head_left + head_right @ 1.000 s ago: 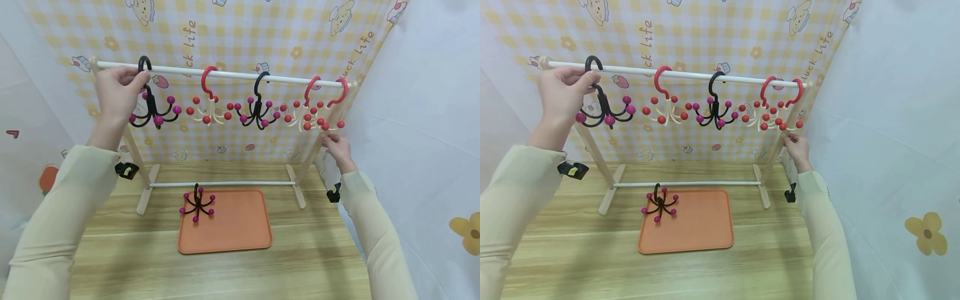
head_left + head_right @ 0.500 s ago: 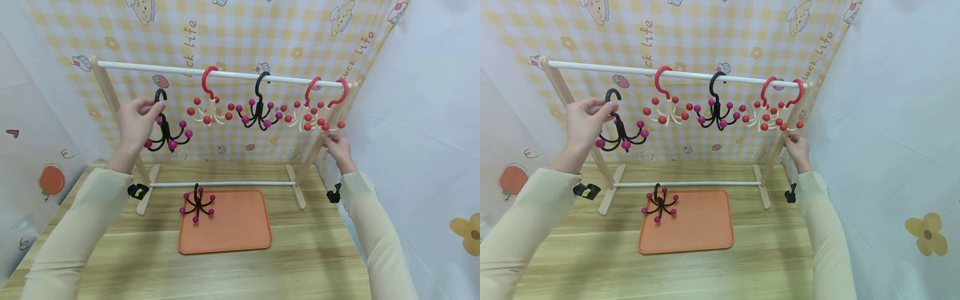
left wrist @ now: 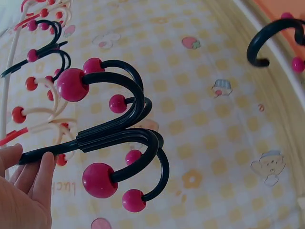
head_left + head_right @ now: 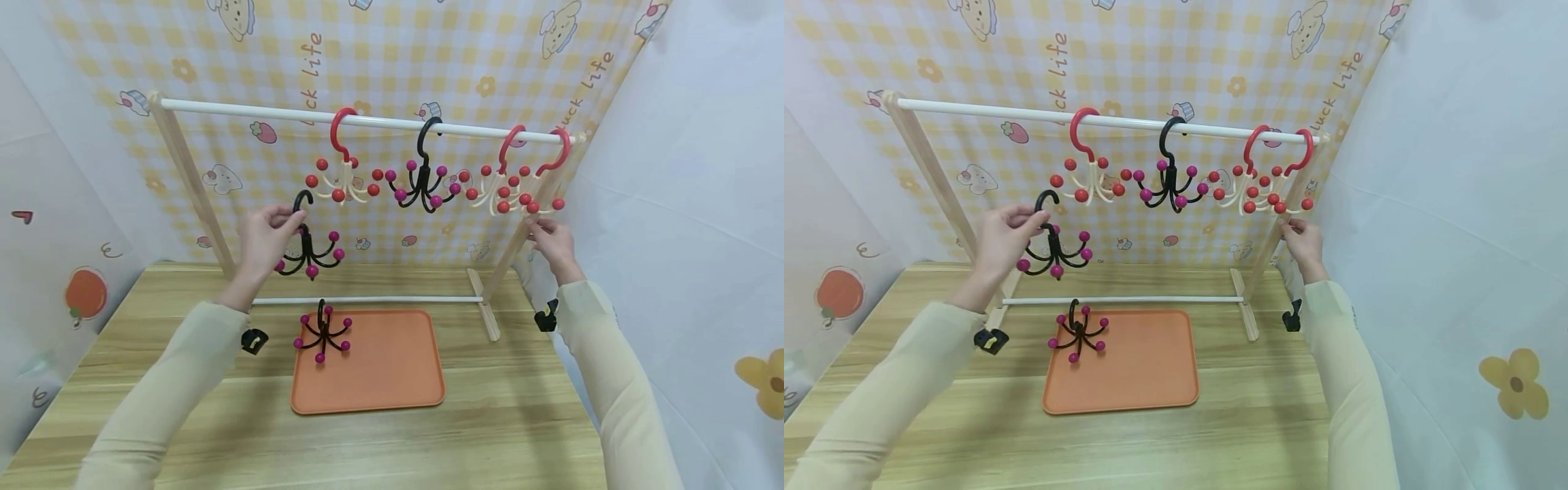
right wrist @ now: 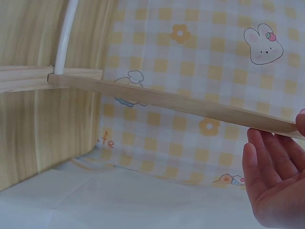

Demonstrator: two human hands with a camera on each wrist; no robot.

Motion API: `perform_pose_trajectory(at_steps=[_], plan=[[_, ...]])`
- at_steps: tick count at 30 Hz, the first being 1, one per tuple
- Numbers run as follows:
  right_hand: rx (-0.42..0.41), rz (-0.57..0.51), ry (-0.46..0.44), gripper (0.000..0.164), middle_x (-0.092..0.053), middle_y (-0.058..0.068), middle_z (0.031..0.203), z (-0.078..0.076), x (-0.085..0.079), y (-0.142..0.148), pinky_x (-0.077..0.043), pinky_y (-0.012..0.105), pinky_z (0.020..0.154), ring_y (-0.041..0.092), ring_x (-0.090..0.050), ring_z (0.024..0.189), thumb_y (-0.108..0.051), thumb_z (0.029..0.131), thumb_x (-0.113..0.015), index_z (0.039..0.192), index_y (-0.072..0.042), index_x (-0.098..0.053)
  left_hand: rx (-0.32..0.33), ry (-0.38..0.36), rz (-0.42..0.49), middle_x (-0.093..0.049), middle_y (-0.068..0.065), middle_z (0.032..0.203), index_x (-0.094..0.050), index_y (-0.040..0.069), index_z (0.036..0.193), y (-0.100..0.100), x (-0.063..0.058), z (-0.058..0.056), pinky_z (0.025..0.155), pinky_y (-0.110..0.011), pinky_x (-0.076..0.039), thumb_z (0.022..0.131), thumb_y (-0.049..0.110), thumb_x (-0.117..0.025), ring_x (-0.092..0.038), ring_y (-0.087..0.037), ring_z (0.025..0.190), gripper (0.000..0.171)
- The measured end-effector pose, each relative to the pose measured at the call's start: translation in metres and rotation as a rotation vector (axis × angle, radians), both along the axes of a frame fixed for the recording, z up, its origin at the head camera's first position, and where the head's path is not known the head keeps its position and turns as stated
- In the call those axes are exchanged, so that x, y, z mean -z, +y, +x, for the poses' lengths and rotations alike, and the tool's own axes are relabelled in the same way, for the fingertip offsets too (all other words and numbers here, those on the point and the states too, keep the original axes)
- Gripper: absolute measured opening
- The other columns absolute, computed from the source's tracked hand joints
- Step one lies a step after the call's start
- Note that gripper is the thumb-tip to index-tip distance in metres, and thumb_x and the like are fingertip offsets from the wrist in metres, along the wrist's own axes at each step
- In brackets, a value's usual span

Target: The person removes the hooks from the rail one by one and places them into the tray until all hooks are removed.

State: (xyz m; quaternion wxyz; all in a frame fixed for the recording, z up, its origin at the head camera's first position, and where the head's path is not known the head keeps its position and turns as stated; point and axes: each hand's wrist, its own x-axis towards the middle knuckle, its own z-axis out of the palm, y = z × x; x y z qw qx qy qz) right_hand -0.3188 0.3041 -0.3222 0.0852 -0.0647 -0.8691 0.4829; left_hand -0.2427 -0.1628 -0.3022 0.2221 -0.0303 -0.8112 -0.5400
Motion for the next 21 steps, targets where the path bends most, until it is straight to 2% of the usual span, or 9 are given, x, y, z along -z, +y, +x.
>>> perform_pose_trajectory(at_steps=[3,7,15,21], plan=[[-0.001,0.006,0.002,0.056,-0.049,0.023,0.118,0.000,0.000,0.000,-0.044,0.020,0.065,0.028,-0.052,0.100,-0.038,0.090,-0.044,0.127,0.004,-0.042,0.024,-0.016,0.006,-0.064,-0.016,0.089,-0.062,-0.002,0.093,0.008,0.009,0.001,0.057,-0.018,-0.047,0.083,0.019,-0.063,-0.063,-0.022,0.072,0.024],[-0.002,0.004,0.003,0.057,-0.049,0.024,0.119,0.000,-0.001,-0.001,-0.043,0.019,0.064,0.027,-0.053,0.099,-0.039,0.090,-0.044,0.127,0.004,-0.042,0.054,-0.056,0.004,-0.065,-0.014,0.088,-0.063,0.000,0.093,0.018,0.020,0.002,0.060,-0.020,-0.047,0.082,0.021,-0.063,-0.063,-0.019,0.072,0.024],[-0.004,0.004,-0.006,0.058,-0.048,0.023,0.120,0.001,-0.002,0.000,-0.045,0.023,0.068,0.029,-0.052,0.102,-0.040,0.090,-0.044,0.127,0.004,-0.042,0.145,-0.046,0.029,-0.066,-0.012,0.083,-0.064,0.000,0.088,0.038,0.042,0.004,0.064,-0.026,-0.048,0.080,0.026,-0.065,-0.063,-0.023,0.075,0.027],[-0.003,0.013,-0.007,0.058,-0.049,0.022,0.119,0.001,-0.001,0.000,-0.043,0.017,0.061,0.028,-0.052,0.100,-0.041,0.090,-0.043,0.127,0.003,-0.042,0.214,-0.083,0.062,-0.065,-0.010,0.085,-0.063,0.001,0.085,0.054,0.057,0.009,0.072,-0.031,-0.047,0.080,0.026,-0.065,-0.061,-0.021,0.079,0.026]])
